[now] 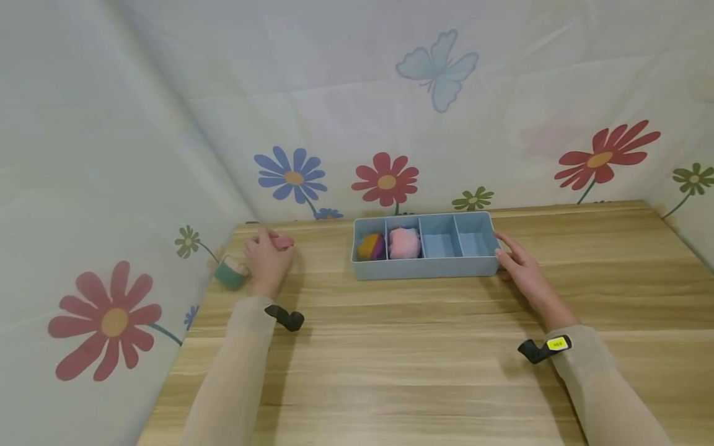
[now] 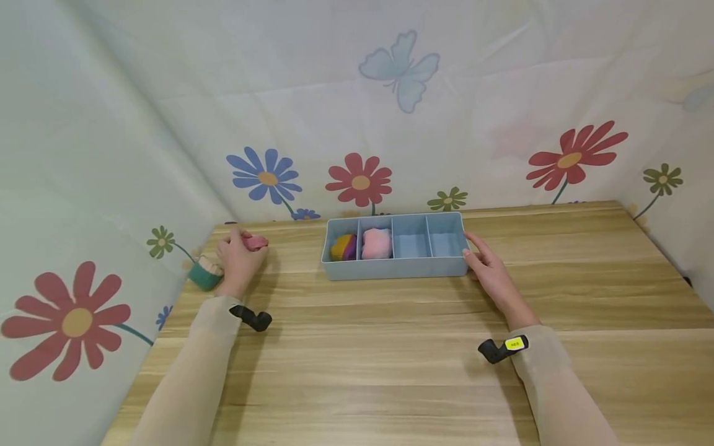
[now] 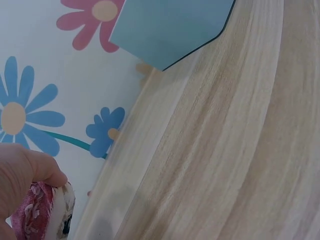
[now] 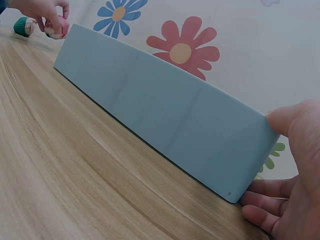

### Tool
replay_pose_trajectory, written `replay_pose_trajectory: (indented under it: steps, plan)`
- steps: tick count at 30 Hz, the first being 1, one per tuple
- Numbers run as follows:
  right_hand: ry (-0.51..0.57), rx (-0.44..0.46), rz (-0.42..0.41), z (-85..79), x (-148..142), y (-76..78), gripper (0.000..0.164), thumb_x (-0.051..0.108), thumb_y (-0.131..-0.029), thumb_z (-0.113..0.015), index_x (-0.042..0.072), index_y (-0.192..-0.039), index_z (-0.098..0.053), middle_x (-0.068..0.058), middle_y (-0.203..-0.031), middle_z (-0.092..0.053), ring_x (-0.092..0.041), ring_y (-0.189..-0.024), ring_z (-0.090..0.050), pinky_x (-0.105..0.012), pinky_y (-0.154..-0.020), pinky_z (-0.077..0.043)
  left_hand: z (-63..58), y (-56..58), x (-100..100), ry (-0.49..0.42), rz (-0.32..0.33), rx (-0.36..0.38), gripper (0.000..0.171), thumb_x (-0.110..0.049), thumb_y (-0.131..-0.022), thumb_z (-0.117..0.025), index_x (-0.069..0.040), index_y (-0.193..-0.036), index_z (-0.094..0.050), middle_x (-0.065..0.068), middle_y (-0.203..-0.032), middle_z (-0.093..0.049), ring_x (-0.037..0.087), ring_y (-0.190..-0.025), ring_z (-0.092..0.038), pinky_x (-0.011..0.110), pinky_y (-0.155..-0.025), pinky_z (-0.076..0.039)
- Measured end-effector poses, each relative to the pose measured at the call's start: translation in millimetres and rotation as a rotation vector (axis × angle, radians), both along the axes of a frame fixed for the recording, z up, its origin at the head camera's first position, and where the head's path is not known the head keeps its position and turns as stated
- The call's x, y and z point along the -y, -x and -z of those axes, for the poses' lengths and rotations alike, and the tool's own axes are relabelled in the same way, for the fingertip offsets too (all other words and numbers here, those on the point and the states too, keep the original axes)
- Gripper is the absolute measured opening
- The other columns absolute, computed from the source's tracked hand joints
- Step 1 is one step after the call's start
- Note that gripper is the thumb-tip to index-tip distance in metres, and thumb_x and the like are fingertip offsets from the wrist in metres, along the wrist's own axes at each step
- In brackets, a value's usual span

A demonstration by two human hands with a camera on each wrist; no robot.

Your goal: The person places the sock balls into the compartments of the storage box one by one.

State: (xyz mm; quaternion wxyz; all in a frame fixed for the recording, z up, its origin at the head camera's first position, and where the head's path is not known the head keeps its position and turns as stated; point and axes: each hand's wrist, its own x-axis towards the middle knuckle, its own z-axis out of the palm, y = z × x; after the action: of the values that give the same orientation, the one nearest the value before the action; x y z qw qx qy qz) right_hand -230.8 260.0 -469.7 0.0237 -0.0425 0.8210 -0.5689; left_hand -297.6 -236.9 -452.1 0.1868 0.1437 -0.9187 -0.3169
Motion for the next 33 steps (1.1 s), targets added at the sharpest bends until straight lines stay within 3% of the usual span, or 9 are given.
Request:
replay_pose_trajectory:
  steps: [7,14,25,33]
  plan:
    - [0.010,0.000,0.006,2.1,-2,-0.7,0.058,0.040,-0.098,-0.039,0.023,-0.149,-0.017,-0.029,-0.131,-0.043,-0.019,-0.097,-0.052,-0.028,-0.074,-0.045,-5.0,-1.9,-10,-0.014,0.024,-0.014,0.042,-0.026,-0.075,-0.066,-0.011,-0.111,-0.049,0.021,-0.127,-0.034,0.035,-0.117,-0.031,0.046,-0.088,-0.036]
    - [0.012,0.025,0.009,1.1,-1,-0.6,0.056,0.033,-0.100,-0.038,0.018,-0.149,-0.017,-0.030,-0.132,-0.041,-0.032,-0.104,-0.048,-0.030,-0.076,-0.045,-7.5,-3.1,-21,-0.045,0.074,-0.072,0.041,-0.023,-0.074,-0.070,-0.010,-0.108,-0.050,0.023,-0.124,-0.038,0.038,-0.115,-0.032,0.046,-0.089,-0.036]
    - [0.022,0.000,0.018,7.8,-1,1.6,0.058,0.039,-0.098,-0.040,0.023,-0.149,-0.019,-0.028,-0.131,-0.043,-0.026,-0.101,-0.050,-0.027,-0.074,-0.046,-14.6,-6.8,-36,-0.059,0.119,-0.133,0.053,-0.020,-0.072,-0.073,-0.009,-0.116,-0.045,0.021,-0.118,-0.041,0.037,-0.113,-0.035,0.046,-0.085,-0.038]
    - [0.024,-0.014,0.020,6.2,0,1.9,0.057,0.039,-0.098,-0.040,0.023,-0.149,-0.020,-0.028,-0.128,-0.045,-0.023,-0.097,-0.050,-0.028,-0.074,-0.046,-16.8,-6.9,-44,-0.076,0.165,-0.151,0.045,-0.020,-0.072,-0.074,-0.011,-0.108,-0.048,0.022,-0.120,-0.040,0.036,-0.113,-0.034,0.046,-0.086,-0.038]
